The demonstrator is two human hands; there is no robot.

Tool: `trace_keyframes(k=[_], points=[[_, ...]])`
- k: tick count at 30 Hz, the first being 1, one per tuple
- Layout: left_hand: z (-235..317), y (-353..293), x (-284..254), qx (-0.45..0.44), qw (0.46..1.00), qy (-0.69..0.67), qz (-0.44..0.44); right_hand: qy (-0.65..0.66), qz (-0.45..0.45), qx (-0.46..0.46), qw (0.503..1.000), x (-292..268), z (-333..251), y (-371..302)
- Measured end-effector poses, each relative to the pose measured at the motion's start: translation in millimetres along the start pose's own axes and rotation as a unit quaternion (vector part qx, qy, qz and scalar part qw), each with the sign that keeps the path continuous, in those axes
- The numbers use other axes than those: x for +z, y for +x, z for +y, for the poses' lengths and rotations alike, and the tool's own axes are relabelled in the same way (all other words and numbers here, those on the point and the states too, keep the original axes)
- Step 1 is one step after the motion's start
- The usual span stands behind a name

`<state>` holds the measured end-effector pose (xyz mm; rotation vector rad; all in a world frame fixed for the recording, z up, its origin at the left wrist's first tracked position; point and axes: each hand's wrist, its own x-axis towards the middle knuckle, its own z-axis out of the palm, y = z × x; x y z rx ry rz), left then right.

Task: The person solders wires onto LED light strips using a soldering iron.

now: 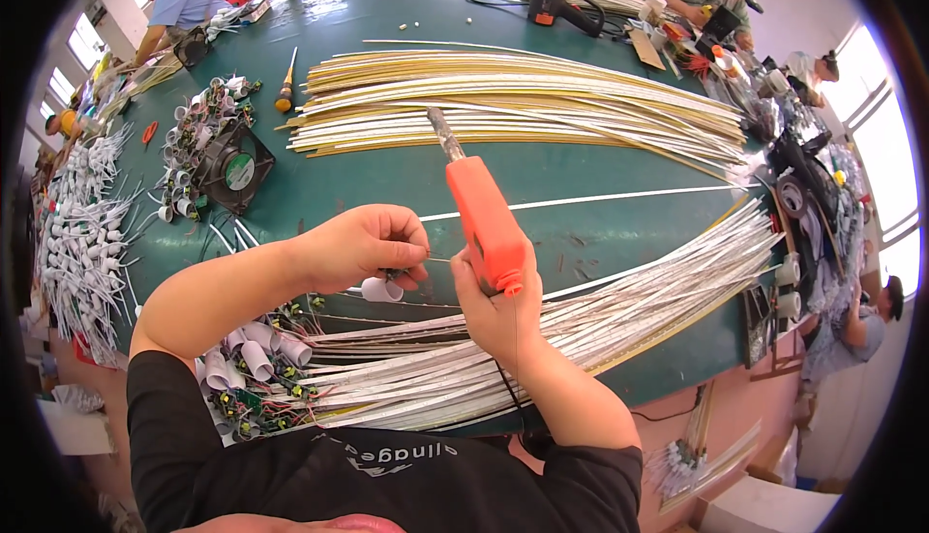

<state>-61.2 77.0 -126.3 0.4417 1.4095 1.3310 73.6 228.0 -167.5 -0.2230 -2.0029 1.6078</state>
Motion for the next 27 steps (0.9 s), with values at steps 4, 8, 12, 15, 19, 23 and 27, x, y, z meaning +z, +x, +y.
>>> trace_keyframes(k=[4,8,12,15,19,23,27], points=[[3,-3,0,0.035,0.999,-0.010,0.009,0.027,-0.002,0.043,0.999,-1,-2,-1],[7,-7,-2,0.062,0.998,0.017,0.012,0.004,-0.024,0.032,0.999,1,-2,-2],[15,-24,0,0.072,0.997,0.010,0.041,-0.004,-0.052,0.013,0.999,2,-2,-2],[60,-63,-2,0.100,0.984,0.118,0.089,0.031,-0.045,-0.017,0.998,-4,-11,-1],[115,-131,-10,0.162,0.885,0.423,0.109,0.074,0.001,0.030,0.997,-12,-13,0],[110,-137,-24,0.100,0.780,0.615,0.053,0.048,-0.009,-0.014,0.999,-18,-8,1],[82,-124,-51,-0.071,0.729,0.678,0.057,0.064,-0.001,-0.011,0.998,-13,-10,3]])
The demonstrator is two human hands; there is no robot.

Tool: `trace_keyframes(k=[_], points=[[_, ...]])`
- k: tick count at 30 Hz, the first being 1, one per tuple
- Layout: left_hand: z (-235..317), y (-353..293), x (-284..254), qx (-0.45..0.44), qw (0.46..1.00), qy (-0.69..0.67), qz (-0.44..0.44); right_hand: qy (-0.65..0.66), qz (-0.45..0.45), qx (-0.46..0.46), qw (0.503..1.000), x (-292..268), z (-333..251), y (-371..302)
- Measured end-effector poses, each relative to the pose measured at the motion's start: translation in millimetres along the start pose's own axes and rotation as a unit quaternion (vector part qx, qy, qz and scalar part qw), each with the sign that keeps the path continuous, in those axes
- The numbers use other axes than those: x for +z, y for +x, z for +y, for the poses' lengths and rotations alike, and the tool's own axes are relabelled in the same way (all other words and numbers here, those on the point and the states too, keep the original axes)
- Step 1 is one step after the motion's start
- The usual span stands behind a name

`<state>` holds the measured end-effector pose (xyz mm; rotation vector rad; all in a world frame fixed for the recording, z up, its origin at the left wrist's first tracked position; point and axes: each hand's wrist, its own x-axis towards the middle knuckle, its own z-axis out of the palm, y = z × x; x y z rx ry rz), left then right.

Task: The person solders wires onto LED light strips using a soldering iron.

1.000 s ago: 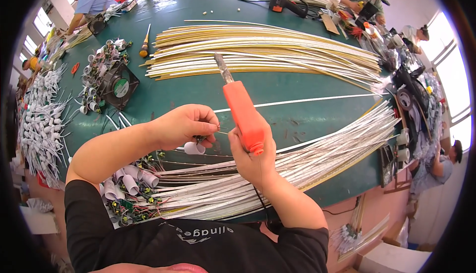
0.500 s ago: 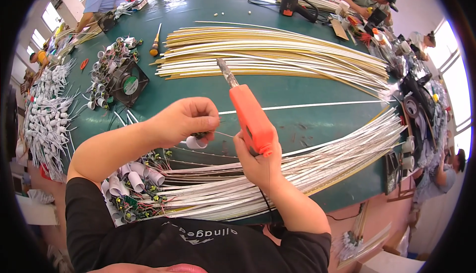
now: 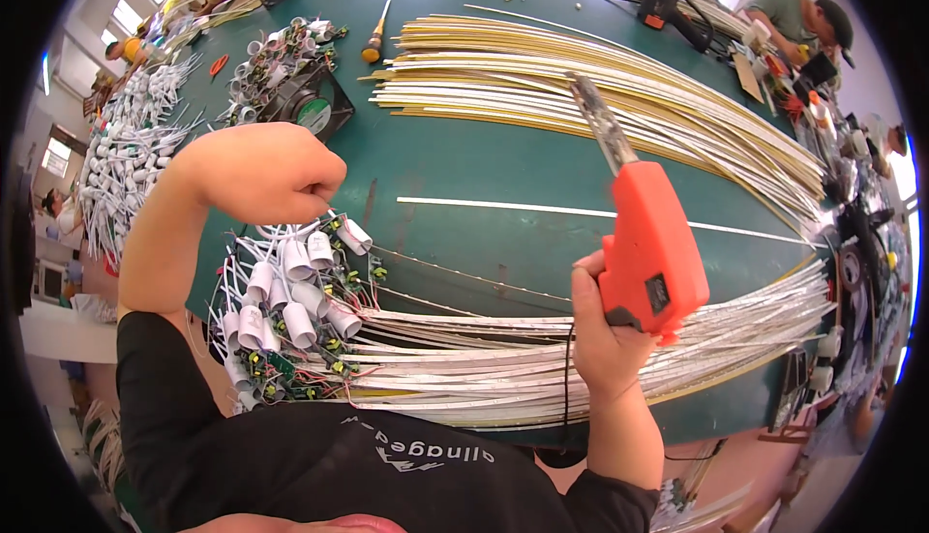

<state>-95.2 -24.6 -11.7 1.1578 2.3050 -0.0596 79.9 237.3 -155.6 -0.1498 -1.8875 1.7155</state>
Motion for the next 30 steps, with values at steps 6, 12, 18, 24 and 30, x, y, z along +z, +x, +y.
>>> trace_keyframes(k=[6,12,18,24,30], points=[[30,-48,-23,0.073,0.952,0.203,0.219,-0.006,0.084,0.052,0.995,-7,0,3],[16,-13,7,0.004,0.988,0.150,0.027,-0.019,0.063,-0.017,0.998,-11,-2,5],[-54,53,108,0.022,0.997,-0.069,-0.006,0.022,0.040,-0.008,0.999,-3,-3,4],[-40,39,128,0.026,0.995,-0.091,-0.022,-0.022,0.033,-0.042,0.998,-9,5,6],[-32,34,126,-0.028,0.986,-0.135,-0.092,-0.005,0.029,0.019,0.999,0,-3,6]])
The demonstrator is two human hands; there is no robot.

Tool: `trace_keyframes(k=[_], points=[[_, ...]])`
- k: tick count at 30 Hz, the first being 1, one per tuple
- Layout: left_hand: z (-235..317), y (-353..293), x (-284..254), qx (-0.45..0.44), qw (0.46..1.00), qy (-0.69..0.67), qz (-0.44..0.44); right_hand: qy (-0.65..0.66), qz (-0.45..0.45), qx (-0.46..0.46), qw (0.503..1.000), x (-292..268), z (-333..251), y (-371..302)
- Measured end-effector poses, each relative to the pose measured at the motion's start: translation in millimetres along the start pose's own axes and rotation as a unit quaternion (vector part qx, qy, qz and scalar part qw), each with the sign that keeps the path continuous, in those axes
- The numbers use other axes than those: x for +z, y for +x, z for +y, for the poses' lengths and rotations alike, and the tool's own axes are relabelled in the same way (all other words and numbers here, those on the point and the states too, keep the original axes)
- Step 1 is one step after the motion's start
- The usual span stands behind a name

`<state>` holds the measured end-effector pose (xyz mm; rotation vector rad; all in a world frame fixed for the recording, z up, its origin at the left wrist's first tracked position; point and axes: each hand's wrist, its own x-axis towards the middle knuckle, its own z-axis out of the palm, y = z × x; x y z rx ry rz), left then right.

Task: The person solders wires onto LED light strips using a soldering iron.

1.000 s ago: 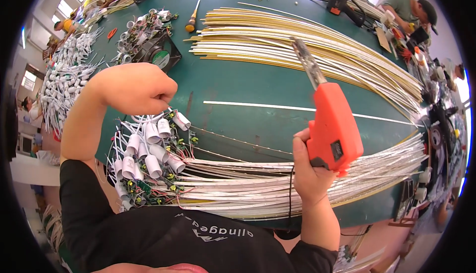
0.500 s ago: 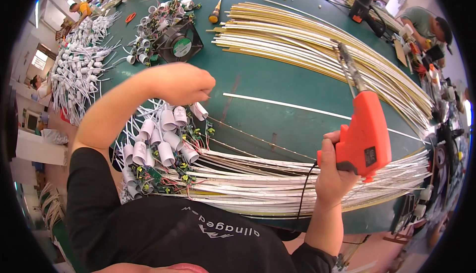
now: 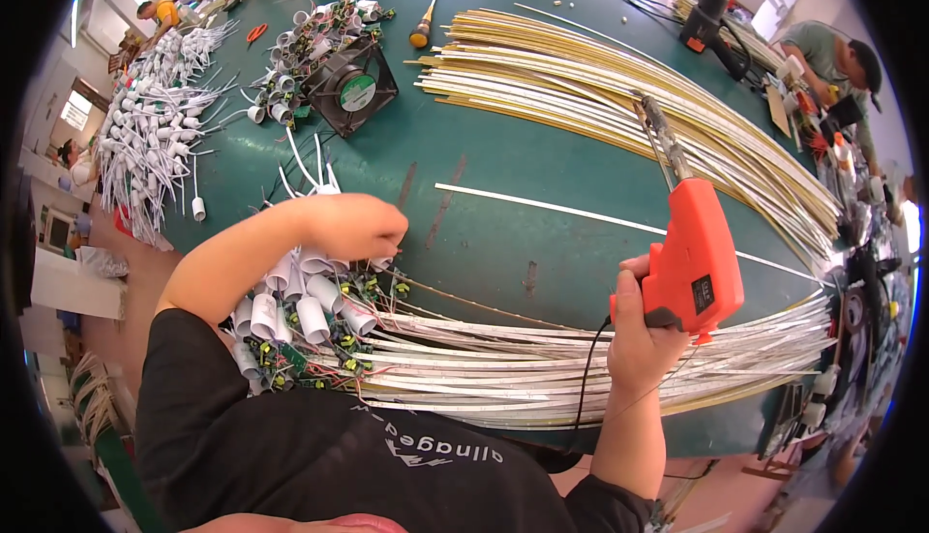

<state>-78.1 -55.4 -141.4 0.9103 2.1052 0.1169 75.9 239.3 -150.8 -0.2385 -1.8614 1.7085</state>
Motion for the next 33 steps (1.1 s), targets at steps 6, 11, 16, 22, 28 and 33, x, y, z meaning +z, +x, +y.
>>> trace_keyframes(k=[6,11,16,22,28,33], points=[[-13,18,-29,0.009,0.966,-0.056,0.253,-0.019,0.006,-0.015,1.000,-2,15,1],[-33,44,-6,0.002,0.963,-0.147,0.225,-0.025,-0.009,-0.019,0.999,0,17,1],[-34,50,-5,-0.003,0.958,-0.151,0.244,-0.050,-0.008,0.018,0.999,4,16,-2],[-41,54,-12,-0.001,0.958,-0.227,0.174,-0.010,-0.096,0.082,0.992,16,2,-4],[-39,60,-26,-0.013,0.967,-0.210,0.141,0.089,-0.150,0.120,0.977,22,-7,-1],[-44,63,-28,0.004,0.972,-0.186,0.145,0.062,-0.183,0.213,0.958,35,-7,5]])
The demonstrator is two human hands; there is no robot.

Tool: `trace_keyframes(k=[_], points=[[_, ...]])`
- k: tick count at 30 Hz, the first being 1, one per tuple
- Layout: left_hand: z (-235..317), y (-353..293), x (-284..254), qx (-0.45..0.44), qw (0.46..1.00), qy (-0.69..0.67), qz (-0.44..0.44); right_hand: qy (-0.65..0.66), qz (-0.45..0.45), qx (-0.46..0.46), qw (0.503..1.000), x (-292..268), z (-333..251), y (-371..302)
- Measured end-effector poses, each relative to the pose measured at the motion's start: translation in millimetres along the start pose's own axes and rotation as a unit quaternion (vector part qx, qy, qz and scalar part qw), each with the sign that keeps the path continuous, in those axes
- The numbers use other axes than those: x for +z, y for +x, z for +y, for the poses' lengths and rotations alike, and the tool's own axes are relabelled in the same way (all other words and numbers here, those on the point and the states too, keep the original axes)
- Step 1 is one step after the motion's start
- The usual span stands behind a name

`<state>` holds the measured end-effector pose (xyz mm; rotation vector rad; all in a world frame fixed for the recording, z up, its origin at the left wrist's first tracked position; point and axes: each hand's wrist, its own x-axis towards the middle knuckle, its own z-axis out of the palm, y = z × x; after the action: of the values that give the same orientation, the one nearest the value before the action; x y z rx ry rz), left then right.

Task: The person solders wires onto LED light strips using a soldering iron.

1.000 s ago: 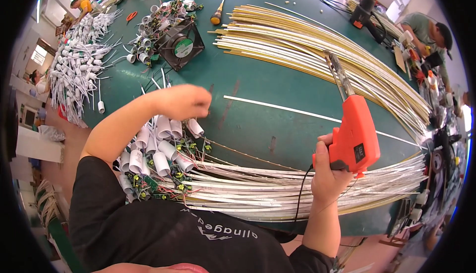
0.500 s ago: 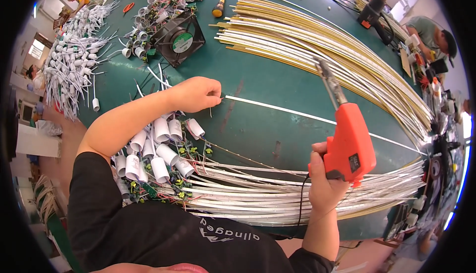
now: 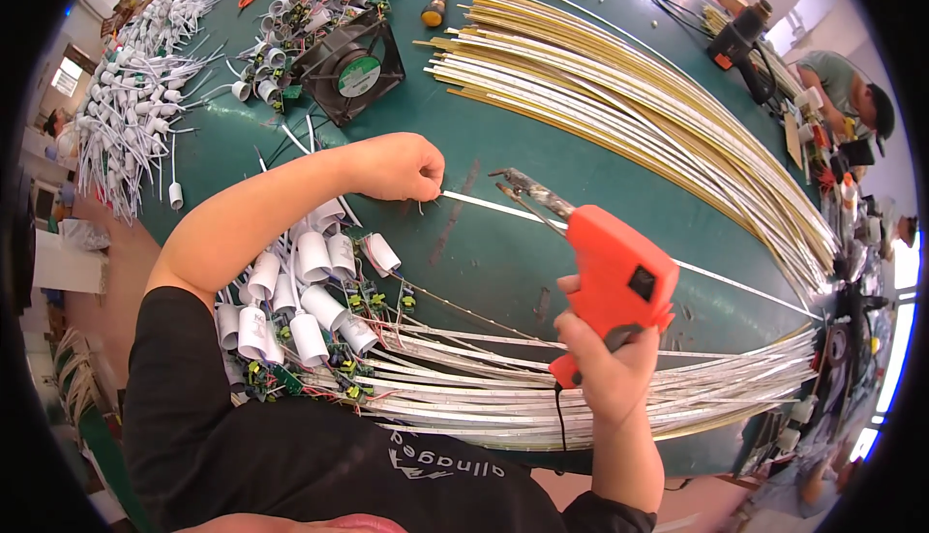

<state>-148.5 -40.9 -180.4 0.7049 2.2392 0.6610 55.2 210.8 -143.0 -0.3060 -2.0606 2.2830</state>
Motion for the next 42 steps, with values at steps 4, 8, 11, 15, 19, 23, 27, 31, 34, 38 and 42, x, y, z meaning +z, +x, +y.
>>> trace_keyframes(k=[4,8,11,15,19,23,27,31,34,38,42], points=[[6,2,-4,-0.023,1.000,-0.011,-0.014,-0.091,-0.032,-0.014,0.995,14,4,3],[5,4,-5,-0.031,0.999,-0.015,-0.024,-0.168,-0.055,-0.046,0.983,23,15,6],[4,5,-5,-0.023,0.999,-0.003,-0.022,-0.193,-0.070,-0.014,0.979,26,15,9],[4,5,-5,-0.025,0.999,0.002,-0.023,-0.210,-0.076,-0.021,0.975,30,16,12],[9,4,-9,-0.034,0.999,-0.020,-0.032,-0.232,-0.071,-0.015,0.970,28,21,13],[10,5,-10,-0.042,0.998,-0.007,-0.039,-0.247,-0.085,-0.028,0.965,29,20,14],[11,6,-9,-0.049,0.998,-0.003,-0.042,-0.229,-0.084,-0.024,0.969,29,22,13],[11,8,-9,-0.055,0.998,0.007,-0.042,-0.246,-0.088,-0.017,0.965,27,22,13],[14,7,-10,-0.056,0.997,0.020,-0.044,-0.227,-0.087,-0.012,0.970,28,23,13],[13,9,-9,-0.057,0.997,0.021,-0.046,-0.224,-0.082,-0.018,0.971,28,23,13],[12,9,-8,-0.048,0.998,0.011,-0.037,-0.247,-0.092,0.001,0.965,26,19,13]])
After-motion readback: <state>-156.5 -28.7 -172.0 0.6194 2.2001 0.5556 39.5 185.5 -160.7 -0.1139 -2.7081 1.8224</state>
